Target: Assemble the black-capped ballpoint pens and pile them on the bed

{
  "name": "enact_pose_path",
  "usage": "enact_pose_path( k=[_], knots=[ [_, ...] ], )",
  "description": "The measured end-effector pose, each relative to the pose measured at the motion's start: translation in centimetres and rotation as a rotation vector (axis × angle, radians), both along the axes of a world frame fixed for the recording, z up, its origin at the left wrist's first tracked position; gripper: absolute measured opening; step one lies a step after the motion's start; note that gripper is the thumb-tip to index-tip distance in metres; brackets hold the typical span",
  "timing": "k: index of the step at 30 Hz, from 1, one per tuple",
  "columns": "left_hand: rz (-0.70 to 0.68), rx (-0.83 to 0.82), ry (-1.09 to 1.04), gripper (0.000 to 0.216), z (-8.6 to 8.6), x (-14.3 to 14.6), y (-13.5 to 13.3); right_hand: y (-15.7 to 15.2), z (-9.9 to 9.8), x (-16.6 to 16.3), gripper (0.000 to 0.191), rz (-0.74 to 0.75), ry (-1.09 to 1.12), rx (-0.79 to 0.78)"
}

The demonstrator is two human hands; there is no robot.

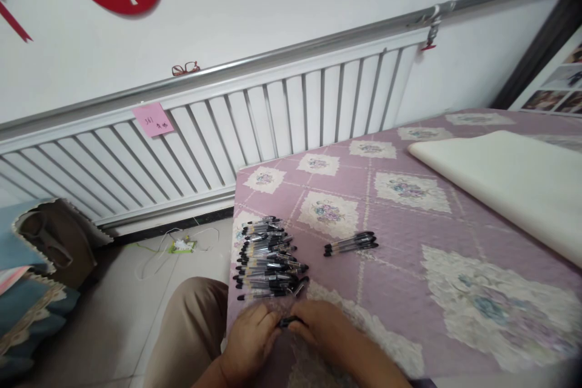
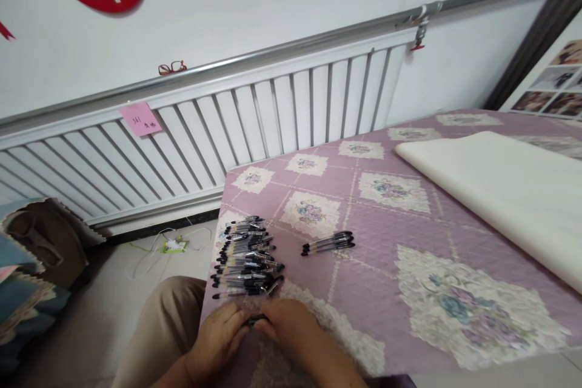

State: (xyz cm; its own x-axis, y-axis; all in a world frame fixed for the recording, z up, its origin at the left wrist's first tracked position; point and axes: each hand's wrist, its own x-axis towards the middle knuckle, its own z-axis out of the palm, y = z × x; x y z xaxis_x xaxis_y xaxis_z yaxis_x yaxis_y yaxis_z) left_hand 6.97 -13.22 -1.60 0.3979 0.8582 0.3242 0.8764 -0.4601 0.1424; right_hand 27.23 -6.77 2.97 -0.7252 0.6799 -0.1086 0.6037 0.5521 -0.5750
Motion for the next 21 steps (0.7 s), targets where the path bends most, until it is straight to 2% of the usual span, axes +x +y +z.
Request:
enact_pose_path(
  k=[4,8,12,15,21],
  knots=[
    [0.030,-0.059,-0.027,0.026,0.3,0.0,0.1,0.5,0.5,0.7,0.019,-0.001,0.094,-0.007],
    [0.068,-0.124,-0.066,0.027,0.6,0.0,0.1,2.1,1.4,3.3,0.016,-0.084,0.190,-0.020],
    [0.063,-0.128,-0.072,0.030,0.7,-0.1,0.1,2.9,1.5,5.3,0.013,-0.103,0.243,0.024],
    [0.062,-0.106,-0.103,0.030,0.5,-0.2,0.1,2.5,0.9,4.8,0.010,-0.101,0.207,0.071],
    [0.054,-0.030,-0.128,0.026,0.5,-0.2,0.3,1.6,-0.7,1.5,0.029,-0.086,0.174,0.080]
  ],
)
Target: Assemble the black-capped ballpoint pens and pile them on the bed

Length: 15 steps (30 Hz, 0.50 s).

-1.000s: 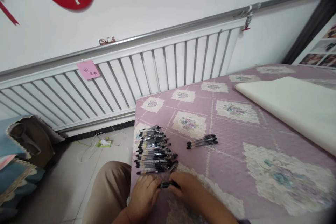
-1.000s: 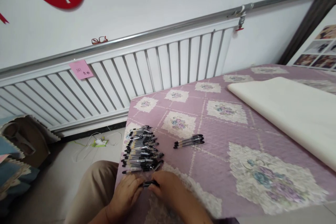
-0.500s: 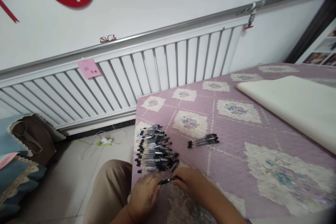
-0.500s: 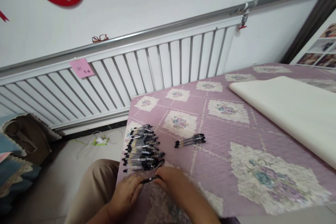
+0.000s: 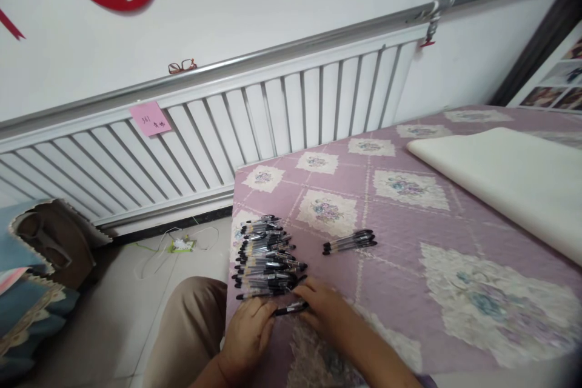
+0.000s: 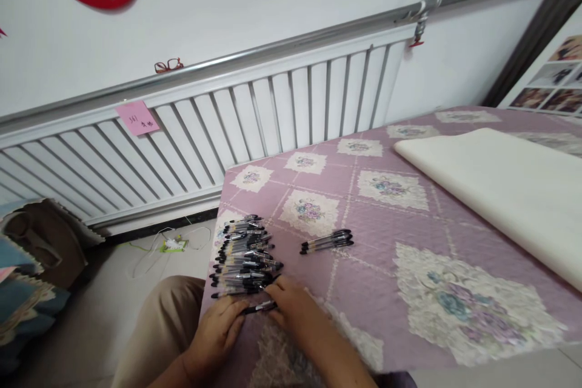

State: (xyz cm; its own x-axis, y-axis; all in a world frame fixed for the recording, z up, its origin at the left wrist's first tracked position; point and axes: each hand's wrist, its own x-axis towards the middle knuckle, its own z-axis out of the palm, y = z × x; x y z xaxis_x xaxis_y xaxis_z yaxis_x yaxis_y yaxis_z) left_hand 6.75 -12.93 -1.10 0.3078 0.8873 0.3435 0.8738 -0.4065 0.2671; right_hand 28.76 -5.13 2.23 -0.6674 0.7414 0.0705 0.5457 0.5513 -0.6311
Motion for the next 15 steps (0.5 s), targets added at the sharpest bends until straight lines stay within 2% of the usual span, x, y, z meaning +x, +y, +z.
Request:
enact_pose_path(
  k=[2,5,9,15],
  knots=[
    [0.003,-0.018,0.000,0.026,0.0,0.0,0.1,0.2,-0.1,-0.2,0.029,-0.022,0.002,0.041],
    [0.001,-0.020,0.005,0.025,0.0,0.0,0.1,0.3,0.3,0.0,0.009,-0.056,-0.011,0.075],
    [-0.014,0.010,0.011,0.024,-0.3,0.0,0.1,-0.4,0.7,-0.5,0.020,-0.042,-0.051,0.097],
    [-0.021,0.027,0.023,0.023,-0.4,-0.1,-0.1,-1.5,0.3,-1.9,0.018,-0.016,-0.126,0.113]
  ],
)
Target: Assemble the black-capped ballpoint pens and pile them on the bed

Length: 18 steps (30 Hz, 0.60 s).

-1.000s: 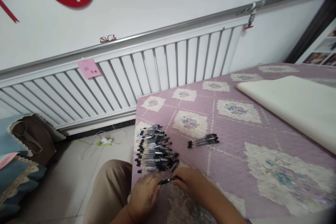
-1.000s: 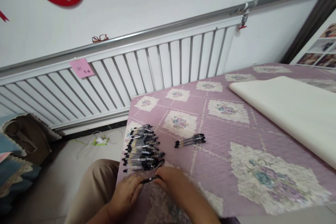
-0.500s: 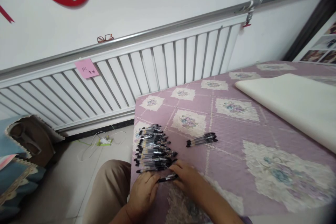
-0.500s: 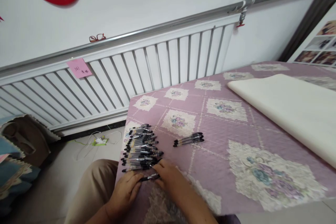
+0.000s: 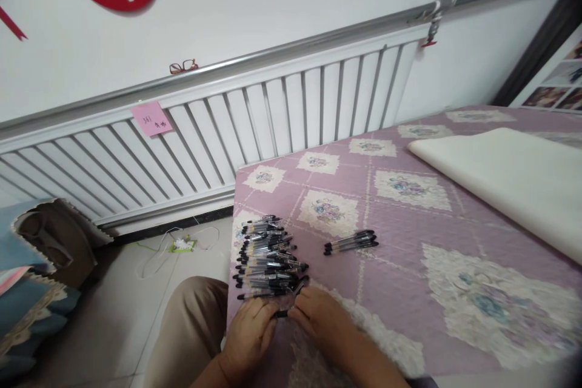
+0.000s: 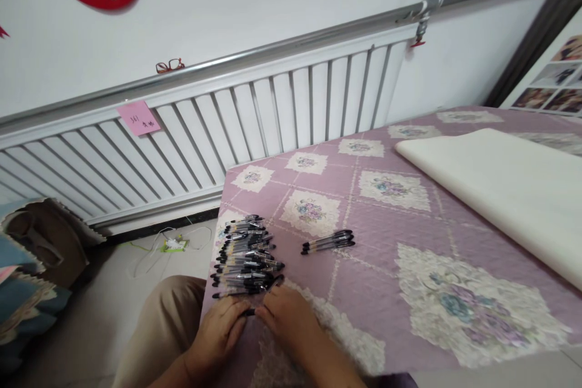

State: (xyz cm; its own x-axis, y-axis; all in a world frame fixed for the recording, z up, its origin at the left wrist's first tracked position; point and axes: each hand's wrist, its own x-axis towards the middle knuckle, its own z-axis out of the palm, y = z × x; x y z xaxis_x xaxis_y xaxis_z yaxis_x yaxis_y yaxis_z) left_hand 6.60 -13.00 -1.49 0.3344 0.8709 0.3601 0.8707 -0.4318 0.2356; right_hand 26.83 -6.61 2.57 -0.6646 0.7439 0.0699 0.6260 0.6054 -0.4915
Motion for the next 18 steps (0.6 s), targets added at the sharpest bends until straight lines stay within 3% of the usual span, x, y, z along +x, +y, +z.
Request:
enact_pose_path(
  k=[14,18],
  knots=[
    [0.022,-0.064,-0.024,0.024,0.41,0.10,0.08,0.09,0.63,-0.14,0.004,0.001,0.154,-0.148],
    [0.030,-0.090,-0.026,0.025,0.68,0.14,0.06,0.02,0.77,-0.10,0.011,0.001,0.175,-0.178]
  ],
)
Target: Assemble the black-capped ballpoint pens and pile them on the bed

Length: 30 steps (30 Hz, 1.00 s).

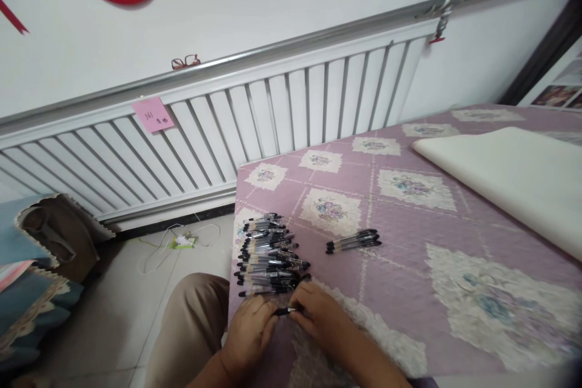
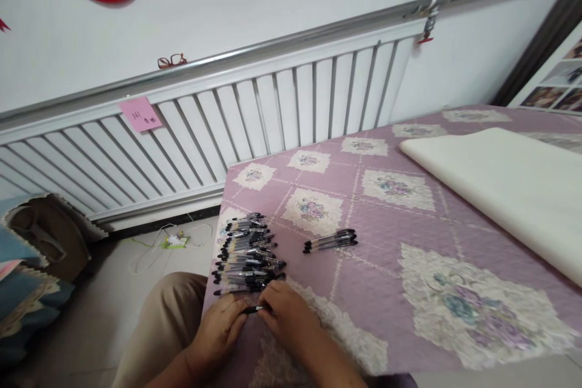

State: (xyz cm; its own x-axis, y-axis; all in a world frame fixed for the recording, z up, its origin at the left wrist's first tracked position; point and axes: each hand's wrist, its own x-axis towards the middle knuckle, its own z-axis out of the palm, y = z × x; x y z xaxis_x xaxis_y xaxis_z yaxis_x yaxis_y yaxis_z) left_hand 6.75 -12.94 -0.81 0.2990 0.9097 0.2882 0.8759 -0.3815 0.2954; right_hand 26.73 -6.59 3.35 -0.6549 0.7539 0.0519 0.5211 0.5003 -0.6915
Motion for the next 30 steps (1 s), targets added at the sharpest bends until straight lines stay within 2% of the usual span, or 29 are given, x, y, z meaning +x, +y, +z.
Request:
enact_pose_path(
  k=[3,5,7,9,13,18,21,23,26,30],
  knots=[
    [-0.004,-0.008,-0.001,0.024,0.17,0.02,-0.04,-0.19,0.13,0.00,0.018,-0.055,0.006,-0.017],
    [-0.009,0.000,-0.004,0.023,0.11,0.01,-0.06,-0.21,0.04,-0.10,0.014,-0.070,-0.017,0.004],
    [-0.003,0.010,-0.001,0.023,-0.06,-0.01,-0.06,-0.09,-0.15,-0.25,0.007,-0.040,-0.064,0.036],
    [0.005,0.014,0.002,0.022,-0.21,-0.03,-0.04,0.05,-0.30,-0.36,0.013,-0.007,-0.101,0.050],
    [0.009,-0.019,-0.011,0.023,-0.11,-0.02,0.00,0.00,-0.21,-0.24,0.004,-0.001,-0.054,0.034],
    [0.006,-0.025,-0.023,0.023,-0.01,-0.02,0.00,-0.26,-0.16,-0.15,0.019,-0.042,-0.001,0.031],
    [0.009,-0.003,-0.015,0.023,-0.26,-0.04,-0.02,-0.04,-0.36,-0.34,0.007,-0.026,-0.076,0.071],
    [0.018,-0.002,-0.012,0.022,-0.36,-0.04,-0.04,0.14,-0.45,-0.40,0.012,-0.010,-0.110,0.079],
    [0.028,-0.009,-0.019,0.022,-0.30,-0.04,-0.04,0.16,-0.44,-0.30,0.005,-0.004,-0.062,0.058],
    [0.016,-0.021,-0.033,0.023,-0.12,-0.02,0.02,-0.08,-0.17,-0.23,0.018,-0.024,-0.013,0.037]
  ],
)
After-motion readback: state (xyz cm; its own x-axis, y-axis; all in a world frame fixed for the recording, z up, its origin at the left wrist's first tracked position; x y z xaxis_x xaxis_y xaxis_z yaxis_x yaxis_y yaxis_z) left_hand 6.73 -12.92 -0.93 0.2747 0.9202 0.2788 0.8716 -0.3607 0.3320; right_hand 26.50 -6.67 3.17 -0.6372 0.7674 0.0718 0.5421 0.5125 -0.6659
